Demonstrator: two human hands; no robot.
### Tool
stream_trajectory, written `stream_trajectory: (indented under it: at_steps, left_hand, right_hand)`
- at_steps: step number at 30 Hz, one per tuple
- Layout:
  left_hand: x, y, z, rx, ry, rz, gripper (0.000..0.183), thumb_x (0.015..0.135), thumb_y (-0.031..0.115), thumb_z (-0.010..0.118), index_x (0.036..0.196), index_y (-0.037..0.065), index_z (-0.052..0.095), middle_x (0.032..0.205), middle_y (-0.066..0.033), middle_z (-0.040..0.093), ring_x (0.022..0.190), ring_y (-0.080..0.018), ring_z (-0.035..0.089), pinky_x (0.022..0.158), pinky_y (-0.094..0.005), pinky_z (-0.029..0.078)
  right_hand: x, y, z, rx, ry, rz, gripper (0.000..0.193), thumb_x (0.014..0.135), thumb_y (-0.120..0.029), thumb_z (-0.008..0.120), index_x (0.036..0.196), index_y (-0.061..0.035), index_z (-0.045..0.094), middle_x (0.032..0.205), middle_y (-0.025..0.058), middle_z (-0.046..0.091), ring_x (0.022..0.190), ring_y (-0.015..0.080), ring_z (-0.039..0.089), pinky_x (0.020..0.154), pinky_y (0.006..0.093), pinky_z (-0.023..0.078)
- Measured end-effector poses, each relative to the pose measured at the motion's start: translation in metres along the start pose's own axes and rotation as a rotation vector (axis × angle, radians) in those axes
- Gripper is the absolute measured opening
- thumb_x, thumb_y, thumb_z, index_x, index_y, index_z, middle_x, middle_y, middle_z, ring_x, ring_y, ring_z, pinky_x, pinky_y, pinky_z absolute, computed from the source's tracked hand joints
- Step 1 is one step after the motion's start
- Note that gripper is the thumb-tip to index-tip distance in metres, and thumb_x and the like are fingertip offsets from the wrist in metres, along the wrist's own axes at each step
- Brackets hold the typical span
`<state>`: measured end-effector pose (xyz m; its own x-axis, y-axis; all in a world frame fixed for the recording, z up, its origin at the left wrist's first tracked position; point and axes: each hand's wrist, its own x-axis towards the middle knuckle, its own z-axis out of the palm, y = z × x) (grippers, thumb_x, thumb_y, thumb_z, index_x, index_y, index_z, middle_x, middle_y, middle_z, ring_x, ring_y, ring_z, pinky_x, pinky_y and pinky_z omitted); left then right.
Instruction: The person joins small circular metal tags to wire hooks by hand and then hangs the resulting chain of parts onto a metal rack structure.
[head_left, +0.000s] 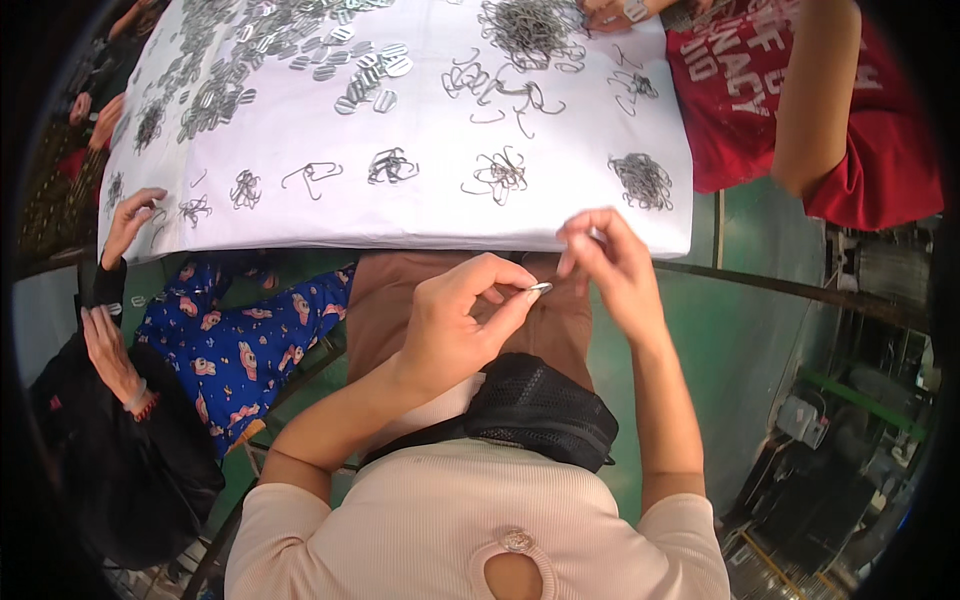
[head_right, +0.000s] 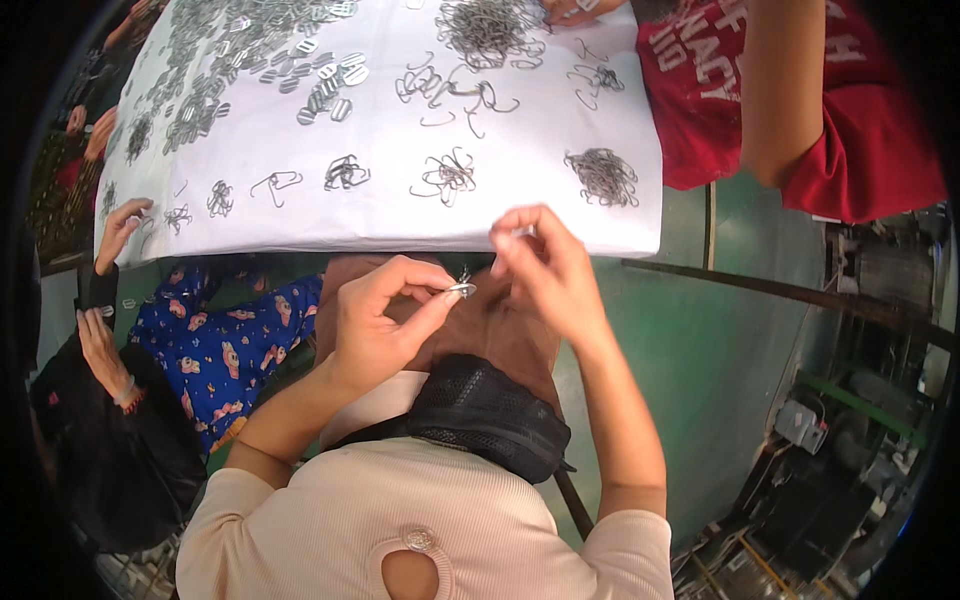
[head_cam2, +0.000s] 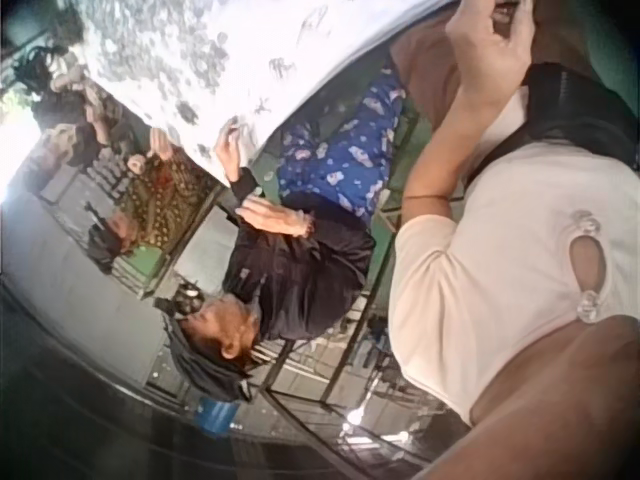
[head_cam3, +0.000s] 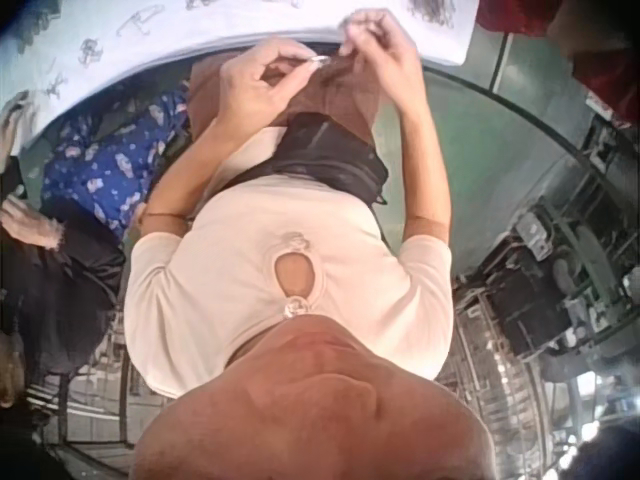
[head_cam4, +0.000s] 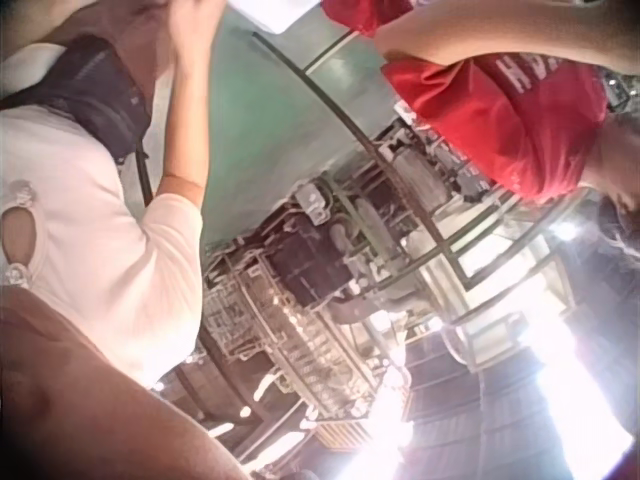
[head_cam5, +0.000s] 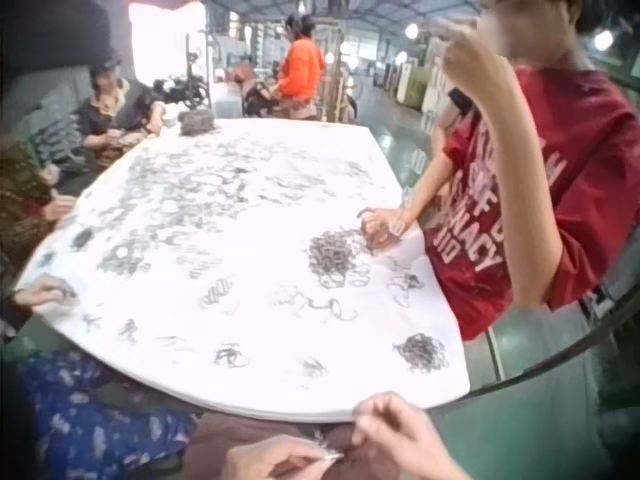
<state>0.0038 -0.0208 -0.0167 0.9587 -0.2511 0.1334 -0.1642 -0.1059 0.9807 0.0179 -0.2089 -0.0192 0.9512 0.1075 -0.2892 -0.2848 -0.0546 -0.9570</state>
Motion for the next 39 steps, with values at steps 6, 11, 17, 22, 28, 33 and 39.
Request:
stream_trajectory:
  at_steps: [6,11,17,22,28,33,39]
  left_hand:
    - [-0.003,-0.001,0.004,0.051,0.001,0.053,0.011,0.076,-0.001,0.066,0.085,0.0,0.06,0.079,-0.0073,0.064,0.067,-0.0126,0.06,0.062,-0.0234,0.049]
    - [-0.009,0.001,0.005,0.068,0.037,0.15,0.01,0.075,0.0,0.066,0.082,0.001,0.059,0.076,-0.0085,0.062,0.064,-0.0202,0.06,0.057,-0.0283,0.047]
    - [-0.009,-0.002,0.004,0.059,0.052,0.078,0.009,0.075,-0.003,0.066,0.083,-0.001,0.061,0.078,-0.0077,0.064,0.068,-0.011,0.061,0.065,-0.0226,0.049]
    - [-0.01,-0.002,0.001,0.042,0.054,0.054,0.011,0.074,-0.004,0.066,0.084,-0.001,0.061,0.078,-0.0074,0.065,0.07,-0.0112,0.063,0.066,-0.0225,0.05]
    - [-0.007,-0.005,0.008,0.042,0.027,0.108,0.011,0.075,-0.001,0.066,0.084,0.0,0.06,0.077,-0.0087,0.064,0.068,-0.0161,0.063,0.06,-0.0257,0.05]
    - [-0.009,-0.004,0.009,0.093,0.003,0.147,0.013,0.074,-0.001,0.067,0.085,0.0,0.06,0.078,-0.0089,0.063,0.067,-0.018,0.063,0.059,-0.0253,0.049]
    - [0.024,-0.017,-0.022,0.32,0.04,0.153,0.013,0.078,0.004,0.064,0.091,0.0,0.063,0.086,-0.0104,0.065,0.071,-0.0197,0.064,0.063,-0.0265,0.049]
  right_hand:
    - [0.141,0.002,0.013,-0.701,-0.023,-0.459,0.012,0.078,-0.014,0.063,0.085,-0.0044,0.06,0.085,0.0087,0.06,0.079,0.0256,0.059,0.072,0.0338,0.047]
    - [0.172,-0.002,0.035,-1.203,-0.062,-0.355,0.012,0.079,-0.015,0.061,0.086,-0.0052,0.061,0.095,0.0111,0.058,0.09,0.0288,0.058,0.077,0.0391,0.046]
    - [0.099,-0.023,0.007,-0.414,-0.119,-0.147,0.013,0.083,-0.013,0.06,0.084,-0.0002,0.058,0.076,0.0076,0.062,0.068,0.016,0.06,0.062,0.0285,0.047]
    - [-0.02,-0.031,0.013,0.168,0.005,0.028,0.01,0.086,-0.012,0.06,0.086,-0.0021,0.057,0.082,0.0018,0.058,0.065,0.0062,0.049,0.057,0.0192,0.038]
    - [-0.052,-0.01,0.023,0.364,0.128,0.035,0.005,0.085,-0.006,0.061,0.087,-0.0033,0.058,0.088,-0.0022,0.053,0.08,0.0063,0.048,0.074,0.0211,0.039]
    - [-0.045,-0.013,0.034,0.185,0.242,-0.119,0.005,0.083,-0.003,0.061,0.086,-0.0018,0.057,0.095,0.0017,0.05,0.082,0.0092,0.049,0.076,0.0222,0.039]
    - [-0.054,-0.013,0.033,0.091,0.291,-0.304,0.005,0.082,-0.003,0.061,0.084,-0.0024,0.056,0.1,0.0052,0.048,0.093,0.0127,0.046,0.083,0.0255,0.038]
